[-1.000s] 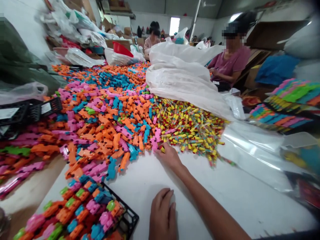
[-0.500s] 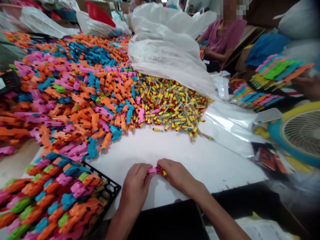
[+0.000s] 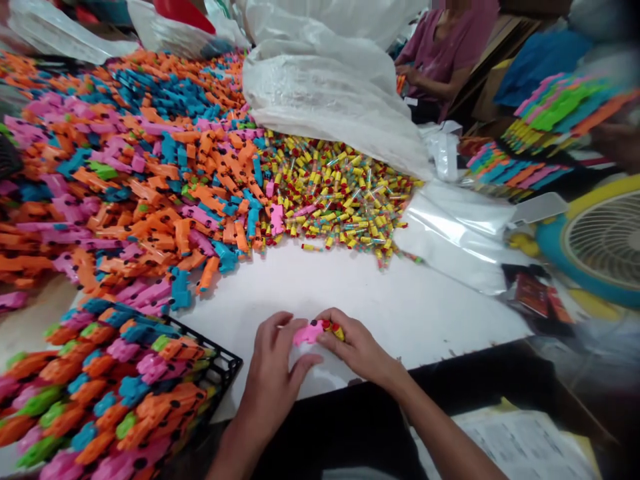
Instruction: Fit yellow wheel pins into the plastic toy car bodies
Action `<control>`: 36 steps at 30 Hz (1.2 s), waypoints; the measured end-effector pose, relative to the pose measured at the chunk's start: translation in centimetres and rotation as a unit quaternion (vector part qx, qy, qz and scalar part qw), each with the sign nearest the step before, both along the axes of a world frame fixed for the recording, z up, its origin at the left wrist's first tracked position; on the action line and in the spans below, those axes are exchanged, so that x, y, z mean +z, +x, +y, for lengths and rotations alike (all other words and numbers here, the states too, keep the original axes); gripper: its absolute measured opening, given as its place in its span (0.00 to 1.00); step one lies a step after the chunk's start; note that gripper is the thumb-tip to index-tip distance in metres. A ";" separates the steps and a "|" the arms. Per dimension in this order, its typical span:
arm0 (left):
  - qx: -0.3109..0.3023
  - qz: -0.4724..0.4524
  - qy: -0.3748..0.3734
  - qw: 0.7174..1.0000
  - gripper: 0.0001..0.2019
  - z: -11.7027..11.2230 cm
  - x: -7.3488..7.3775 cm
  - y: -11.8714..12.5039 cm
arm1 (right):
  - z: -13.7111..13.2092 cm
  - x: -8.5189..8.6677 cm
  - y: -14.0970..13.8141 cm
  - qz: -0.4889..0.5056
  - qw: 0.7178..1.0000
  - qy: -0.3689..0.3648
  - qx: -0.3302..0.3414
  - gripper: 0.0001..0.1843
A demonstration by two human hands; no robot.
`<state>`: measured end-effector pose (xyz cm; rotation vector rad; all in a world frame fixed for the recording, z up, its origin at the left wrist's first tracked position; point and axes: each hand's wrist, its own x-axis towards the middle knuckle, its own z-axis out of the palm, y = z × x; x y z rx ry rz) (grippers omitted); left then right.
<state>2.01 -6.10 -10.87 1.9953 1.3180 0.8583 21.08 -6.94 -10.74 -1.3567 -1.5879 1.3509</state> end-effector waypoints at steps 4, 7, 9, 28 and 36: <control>-0.021 -0.017 0.031 0.999 0.08 -0.4 0.0 -0.6 | -0.7 0.3 -0.4 0.044 0.997 -0.063 0.012 0.17; 0.011 -0.061 -0.034 0.997 0.07 -0.7 -0.2 -1.0 | -1.4 0.4 -0.2 0.010 0.999 -0.042 -0.030 0.20; 0.027 -0.080 -0.064 0.994 0.08 -0.8 -0.4 -1.1 | -1.5 0.3 -0.1 -0.020 0.999 0.002 -0.043 0.15; 0.014 -0.098 -0.088 0.991 0.08 -0.7 -1.5 -1.1 | -0.1 -0.4 0.1 -0.138 0.968 0.191 0.083 0.14; 0.025 -0.142 -0.142 0.979 0.09 -0.9 -0.7 -1.5 | -0.5 -0.8 -0.7 -0.311 0.869 0.367 0.117 0.14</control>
